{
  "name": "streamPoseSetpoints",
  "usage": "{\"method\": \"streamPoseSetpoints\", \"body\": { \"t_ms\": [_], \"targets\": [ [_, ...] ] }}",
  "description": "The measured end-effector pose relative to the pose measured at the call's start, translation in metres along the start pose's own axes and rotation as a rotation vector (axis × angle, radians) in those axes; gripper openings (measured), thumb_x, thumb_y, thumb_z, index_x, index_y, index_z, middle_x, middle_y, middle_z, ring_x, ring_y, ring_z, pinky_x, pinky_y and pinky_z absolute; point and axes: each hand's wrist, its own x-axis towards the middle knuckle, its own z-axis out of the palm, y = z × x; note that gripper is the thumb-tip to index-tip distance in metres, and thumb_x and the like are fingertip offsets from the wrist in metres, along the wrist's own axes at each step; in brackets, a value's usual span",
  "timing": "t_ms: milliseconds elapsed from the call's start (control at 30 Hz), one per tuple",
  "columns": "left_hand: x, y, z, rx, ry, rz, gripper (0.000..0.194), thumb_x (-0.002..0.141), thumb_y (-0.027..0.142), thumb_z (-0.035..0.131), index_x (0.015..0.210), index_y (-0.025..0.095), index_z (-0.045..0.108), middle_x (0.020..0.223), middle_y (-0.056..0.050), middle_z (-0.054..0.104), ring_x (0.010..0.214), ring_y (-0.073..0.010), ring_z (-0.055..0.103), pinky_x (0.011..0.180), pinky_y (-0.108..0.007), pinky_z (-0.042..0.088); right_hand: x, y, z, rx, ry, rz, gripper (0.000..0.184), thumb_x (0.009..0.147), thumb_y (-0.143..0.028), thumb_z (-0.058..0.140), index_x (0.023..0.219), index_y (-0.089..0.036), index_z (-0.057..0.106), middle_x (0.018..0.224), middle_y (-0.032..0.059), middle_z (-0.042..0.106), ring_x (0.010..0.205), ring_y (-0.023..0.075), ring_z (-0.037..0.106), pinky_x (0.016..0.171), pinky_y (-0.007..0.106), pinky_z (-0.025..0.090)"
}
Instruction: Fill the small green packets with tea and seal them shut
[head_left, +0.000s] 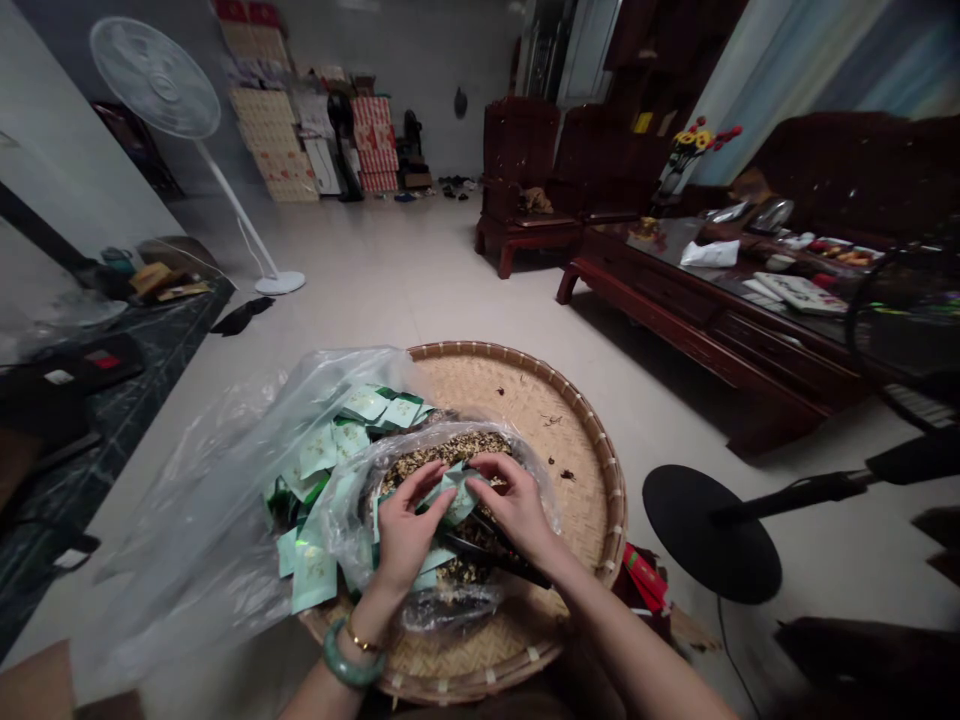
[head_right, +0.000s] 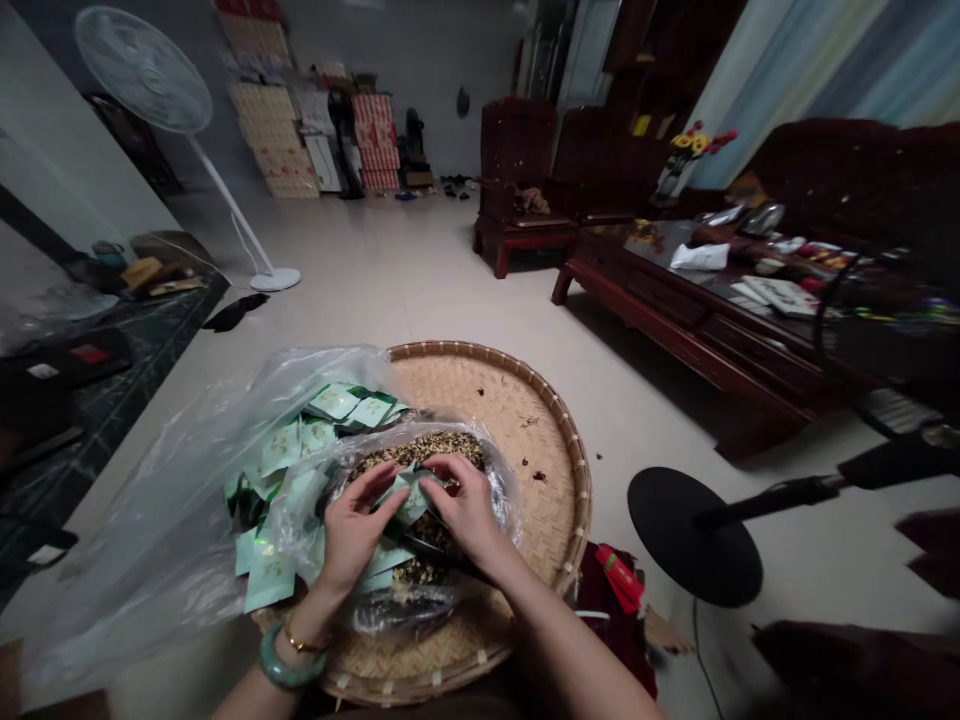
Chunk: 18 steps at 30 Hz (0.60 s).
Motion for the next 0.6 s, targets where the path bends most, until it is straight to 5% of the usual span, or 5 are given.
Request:
{"method": "streamPoseSetpoints", "body": {
  "t_ms": [433, 600],
  "targets": [
    [-0.0016, 0.0019, -0.0054, 0.151, -0.004, 0.133, 0.025, 0.073, 0.028, 0.071, 0.096, 0.018, 0.071, 0.096, -0.006, 0.074, 0.087, -0.0204, 0.069, 0.085, -0.033, 0.054, -0.0010, 0.0003, 0.0004, -0.028, -0.014, -0.091, 0.005, 0.082, -0.026, 0.062, 0.084, -0.022, 0.066, 0.089, 0.0057, 0.057, 0.084, 0.0188, 0.057, 0.053, 0.023, 0.047],
    [-0.0015, 0.0047, -0.0062, 0.196, -0.010, 0.163, 0.022, 0.075, 0.027, 0.070, 0.095, 0.019, 0.072, 0.092, -0.005, 0.075, 0.084, -0.0197, 0.069, 0.082, -0.032, 0.055, 0.0003, 0.0002, 0.0018, -0.010, -0.031, -0.087, 0.008, 0.082, -0.027, 0.063, 0.084, -0.024, 0.070, 0.092, 0.0063, 0.057, 0.089, 0.0199, 0.057, 0.064, 0.028, 0.050]
  ]
}}
